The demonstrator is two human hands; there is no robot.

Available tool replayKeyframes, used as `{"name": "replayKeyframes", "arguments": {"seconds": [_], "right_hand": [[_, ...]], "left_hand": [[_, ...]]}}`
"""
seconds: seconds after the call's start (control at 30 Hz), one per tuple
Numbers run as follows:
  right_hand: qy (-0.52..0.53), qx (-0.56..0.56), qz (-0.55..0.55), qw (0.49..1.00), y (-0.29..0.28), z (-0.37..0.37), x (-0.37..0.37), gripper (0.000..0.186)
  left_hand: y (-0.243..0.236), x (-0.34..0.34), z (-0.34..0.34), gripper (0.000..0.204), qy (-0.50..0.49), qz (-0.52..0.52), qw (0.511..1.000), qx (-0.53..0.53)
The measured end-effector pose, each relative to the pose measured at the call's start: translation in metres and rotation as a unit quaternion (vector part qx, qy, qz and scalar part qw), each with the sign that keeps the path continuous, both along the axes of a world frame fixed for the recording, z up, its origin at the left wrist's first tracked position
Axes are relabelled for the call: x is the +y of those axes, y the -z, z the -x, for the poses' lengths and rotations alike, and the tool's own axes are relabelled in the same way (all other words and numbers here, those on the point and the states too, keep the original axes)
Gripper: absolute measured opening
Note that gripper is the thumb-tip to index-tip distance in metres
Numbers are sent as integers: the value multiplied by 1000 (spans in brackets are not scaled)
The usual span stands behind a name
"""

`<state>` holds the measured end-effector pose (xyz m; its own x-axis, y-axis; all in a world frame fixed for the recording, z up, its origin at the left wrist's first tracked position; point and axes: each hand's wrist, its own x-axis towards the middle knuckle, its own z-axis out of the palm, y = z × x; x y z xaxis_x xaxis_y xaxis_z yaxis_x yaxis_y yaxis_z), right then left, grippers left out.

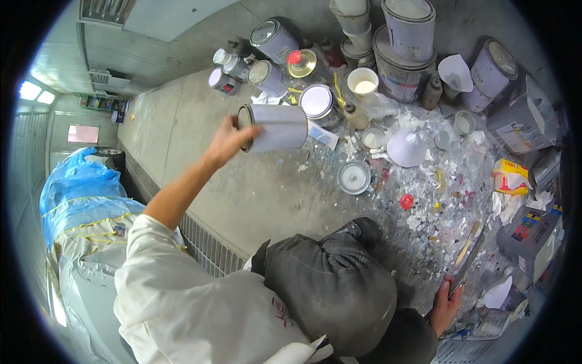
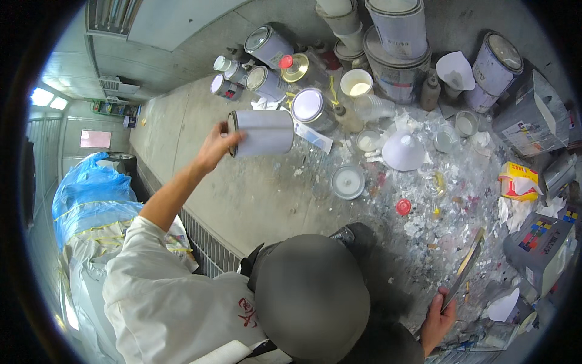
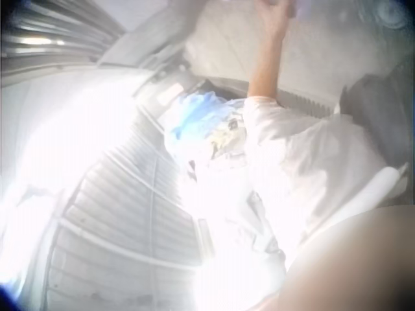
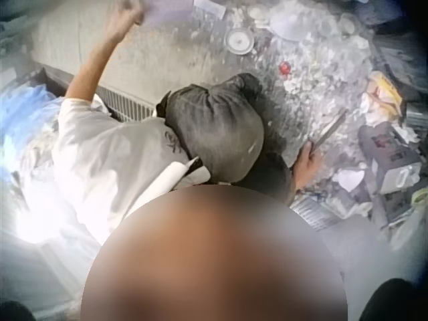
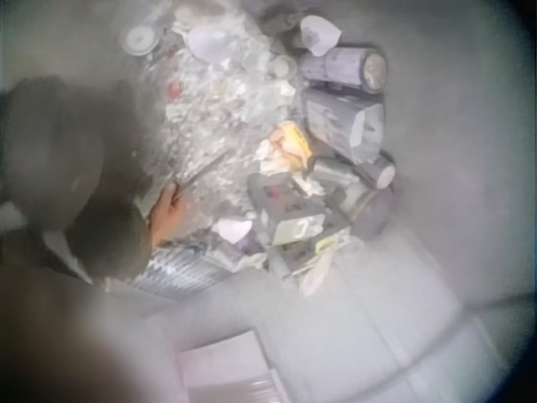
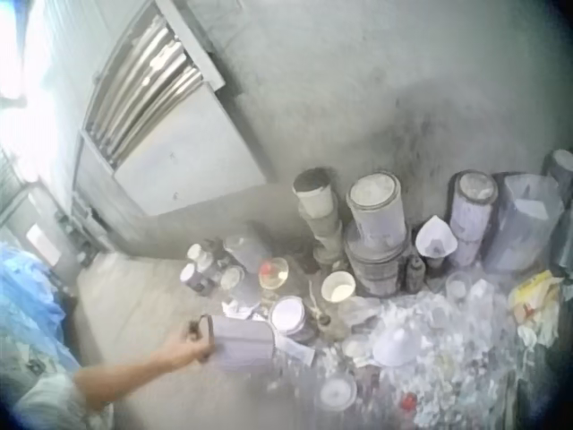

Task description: The person squats among paint cans, wipes a metal ruler with a tissue, opens a small paint can, pours liquid from a larger container into the small can, and stirs the mixture with the ruler.

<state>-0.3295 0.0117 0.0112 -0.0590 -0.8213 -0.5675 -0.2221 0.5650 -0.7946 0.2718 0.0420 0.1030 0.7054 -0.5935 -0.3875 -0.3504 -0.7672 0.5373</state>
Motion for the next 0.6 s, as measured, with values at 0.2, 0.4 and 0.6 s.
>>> {"name": "replayKeyframes", "arguments": {"seconds": [0.2, 0.4, 0.6], "right_hand": [[14, 10, -13, 1000, 4, 1, 8, 21], [-1, 17, -9, 1000, 8, -1, 6, 22], [19, 23, -14, 999, 8, 0, 5, 24]], "left_hand": [[22, 15, -29, 102, -244, -84, 865, 430], [60, 43, -62, 105, -270, -168, 821, 473], [135, 63, -68, 111, -292, -279, 836, 372]]}}
